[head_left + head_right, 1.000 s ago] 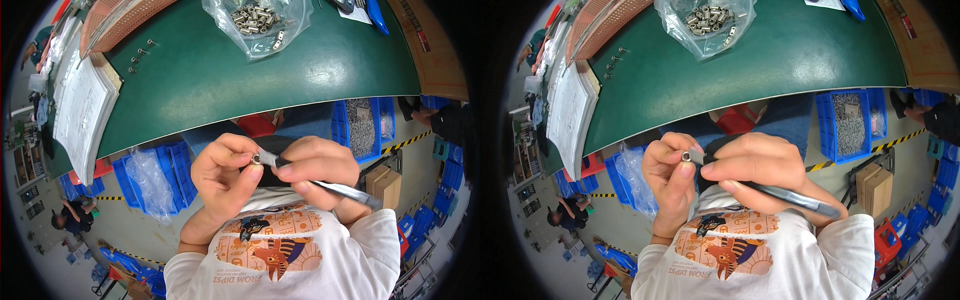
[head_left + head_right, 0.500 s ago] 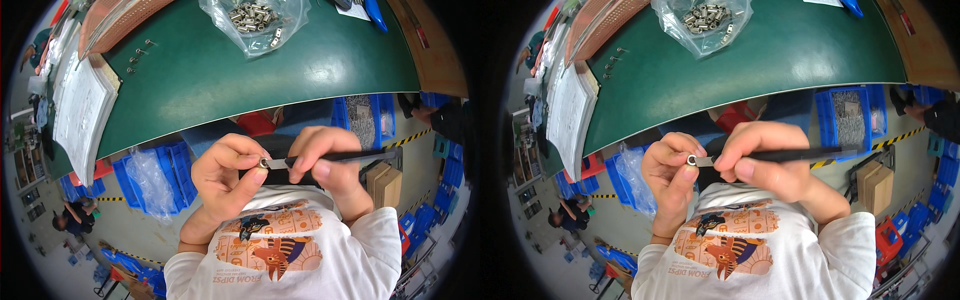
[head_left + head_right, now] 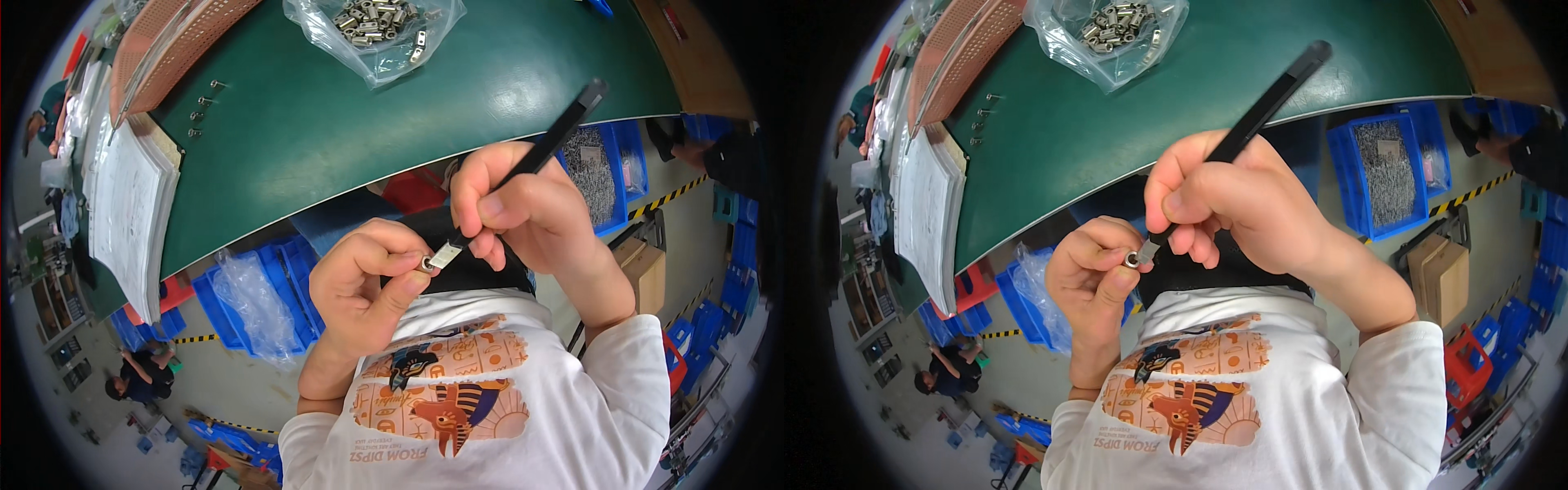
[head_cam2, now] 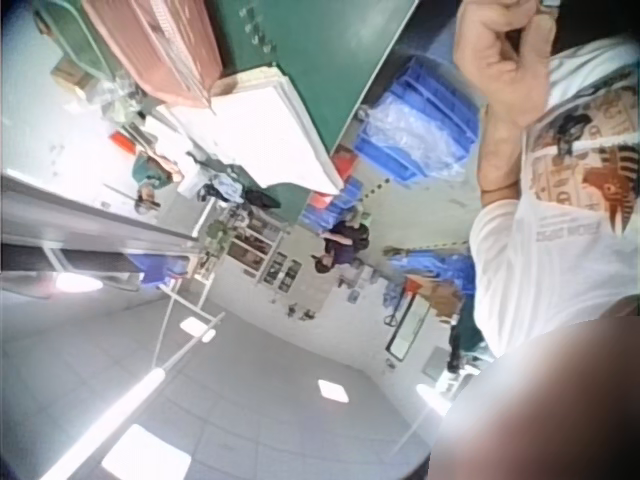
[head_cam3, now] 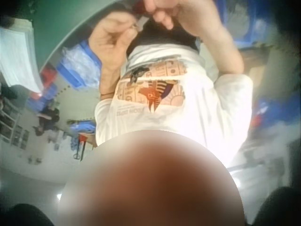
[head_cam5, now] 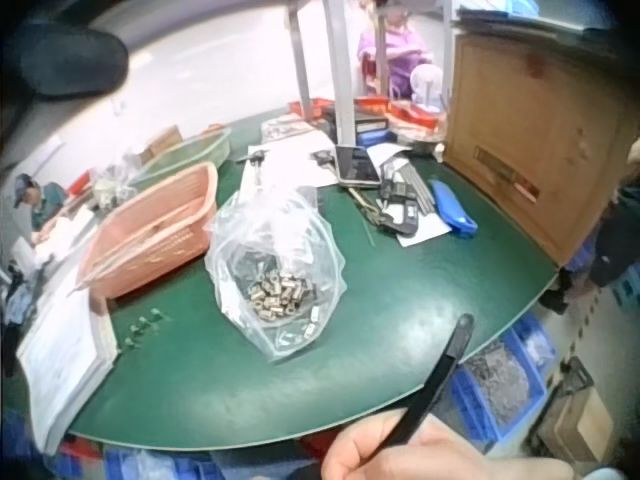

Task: Scraping and cleaning the interior of small cylindrical metal components using a utility knife.

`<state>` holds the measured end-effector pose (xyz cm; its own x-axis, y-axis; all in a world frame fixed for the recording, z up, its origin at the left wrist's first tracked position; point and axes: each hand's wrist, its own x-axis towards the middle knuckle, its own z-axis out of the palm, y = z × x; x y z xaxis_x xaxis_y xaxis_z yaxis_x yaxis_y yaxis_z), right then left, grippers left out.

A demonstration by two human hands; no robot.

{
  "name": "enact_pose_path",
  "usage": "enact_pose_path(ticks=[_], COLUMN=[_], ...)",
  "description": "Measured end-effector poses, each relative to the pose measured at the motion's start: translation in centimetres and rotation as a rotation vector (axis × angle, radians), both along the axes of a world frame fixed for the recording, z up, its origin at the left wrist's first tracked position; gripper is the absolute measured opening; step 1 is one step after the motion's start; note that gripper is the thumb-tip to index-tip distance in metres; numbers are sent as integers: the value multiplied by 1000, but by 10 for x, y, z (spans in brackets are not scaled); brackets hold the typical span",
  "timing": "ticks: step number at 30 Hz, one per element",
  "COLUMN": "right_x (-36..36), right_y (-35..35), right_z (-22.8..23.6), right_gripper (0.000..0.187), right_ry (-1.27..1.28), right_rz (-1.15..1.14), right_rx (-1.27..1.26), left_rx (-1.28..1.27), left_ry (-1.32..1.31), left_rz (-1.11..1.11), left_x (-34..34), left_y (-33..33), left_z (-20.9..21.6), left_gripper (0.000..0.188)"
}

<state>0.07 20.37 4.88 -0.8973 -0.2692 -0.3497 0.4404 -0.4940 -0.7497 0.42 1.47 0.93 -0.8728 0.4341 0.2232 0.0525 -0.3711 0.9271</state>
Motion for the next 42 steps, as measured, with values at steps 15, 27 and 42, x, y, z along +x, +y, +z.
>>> enact_pose_path(ticks=[15, 27, 42], right_x=[-18, -31, -47], right_y=[3, 2, -10], right_z=[-3, -7, -18], right_gripper=[17, 17, 11], right_ry=[20, 126, 264], right_rz=[259, 501, 806], right_rx=[56, 32, -208], left_rx=[182, 368, 512], left_ry=[-568, -912, -879], left_rz=[-307, -607, -730], left_x=[0, 0, 11], left_y=[-10, -4, 13], left_z=[-3, -10, -17], left_gripper=[14, 15, 52])
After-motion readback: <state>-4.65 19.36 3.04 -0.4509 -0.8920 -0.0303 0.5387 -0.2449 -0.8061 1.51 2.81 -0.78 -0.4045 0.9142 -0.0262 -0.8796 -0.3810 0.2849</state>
